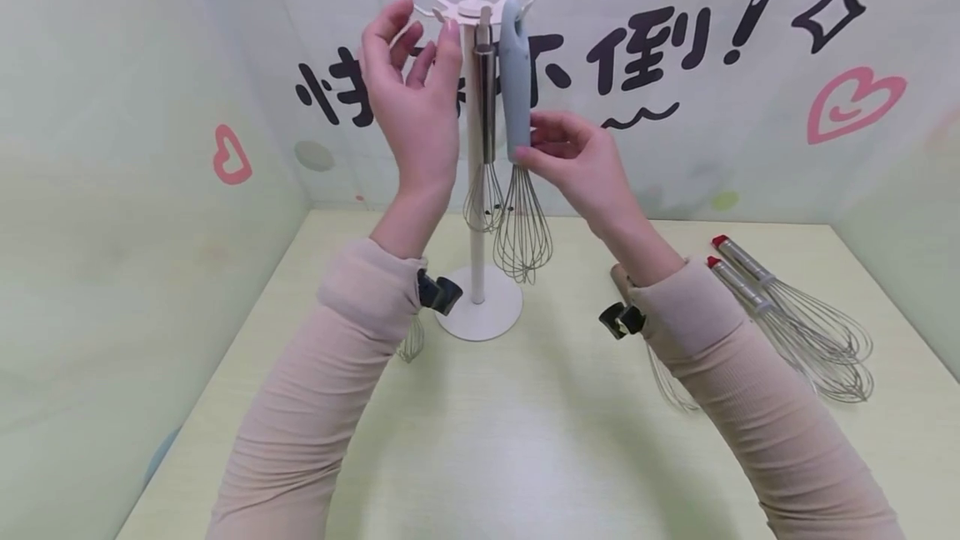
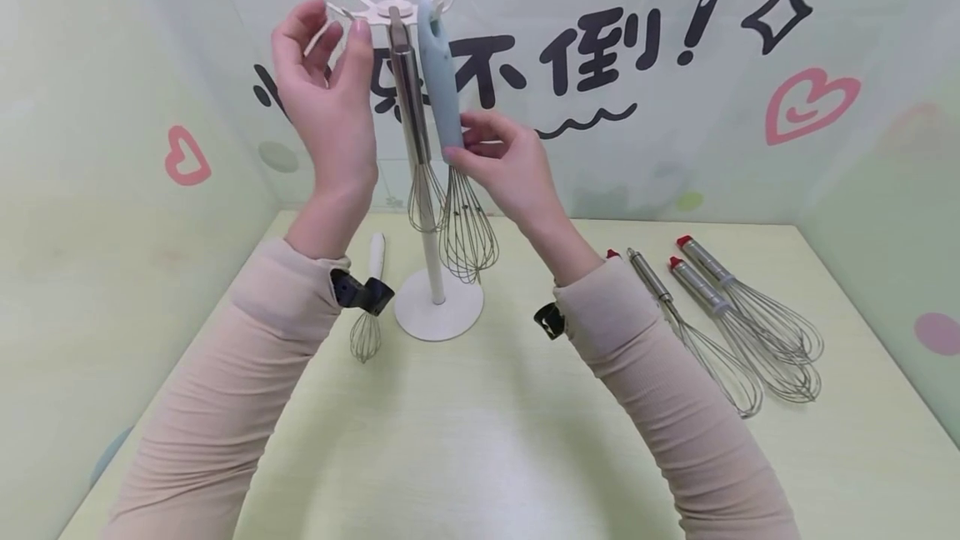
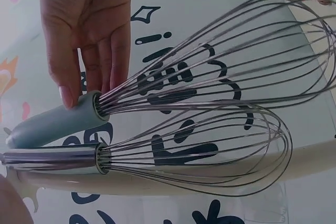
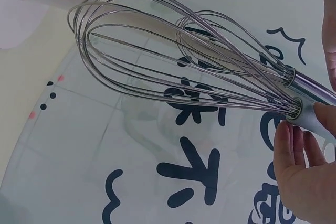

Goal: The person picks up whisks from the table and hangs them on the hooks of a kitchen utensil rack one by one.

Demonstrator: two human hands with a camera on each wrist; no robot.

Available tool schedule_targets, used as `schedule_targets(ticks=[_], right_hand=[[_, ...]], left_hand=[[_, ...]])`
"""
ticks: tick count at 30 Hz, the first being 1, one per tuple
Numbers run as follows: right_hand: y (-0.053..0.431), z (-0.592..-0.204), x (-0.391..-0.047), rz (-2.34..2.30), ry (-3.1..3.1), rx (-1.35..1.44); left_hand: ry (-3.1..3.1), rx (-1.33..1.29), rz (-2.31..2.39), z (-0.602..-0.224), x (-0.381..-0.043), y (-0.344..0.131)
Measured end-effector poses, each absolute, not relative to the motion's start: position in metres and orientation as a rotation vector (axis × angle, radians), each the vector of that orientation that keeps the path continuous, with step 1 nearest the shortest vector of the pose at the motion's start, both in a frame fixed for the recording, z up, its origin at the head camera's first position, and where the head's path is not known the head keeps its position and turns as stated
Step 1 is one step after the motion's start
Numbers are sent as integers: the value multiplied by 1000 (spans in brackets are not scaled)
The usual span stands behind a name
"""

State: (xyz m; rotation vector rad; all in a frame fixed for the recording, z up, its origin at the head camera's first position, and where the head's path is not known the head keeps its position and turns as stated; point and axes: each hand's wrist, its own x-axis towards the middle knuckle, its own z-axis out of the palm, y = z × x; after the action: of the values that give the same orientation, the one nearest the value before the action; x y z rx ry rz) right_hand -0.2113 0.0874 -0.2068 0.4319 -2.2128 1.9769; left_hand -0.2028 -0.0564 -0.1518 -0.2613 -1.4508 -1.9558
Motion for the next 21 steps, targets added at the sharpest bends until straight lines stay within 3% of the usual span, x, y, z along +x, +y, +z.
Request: schedule_targets(ticks=[21], right_hand=[[105, -219, -209, 1869, -2314, 360]], left_hand=[[-1437, -256, -1898, -148, -205, -33]])
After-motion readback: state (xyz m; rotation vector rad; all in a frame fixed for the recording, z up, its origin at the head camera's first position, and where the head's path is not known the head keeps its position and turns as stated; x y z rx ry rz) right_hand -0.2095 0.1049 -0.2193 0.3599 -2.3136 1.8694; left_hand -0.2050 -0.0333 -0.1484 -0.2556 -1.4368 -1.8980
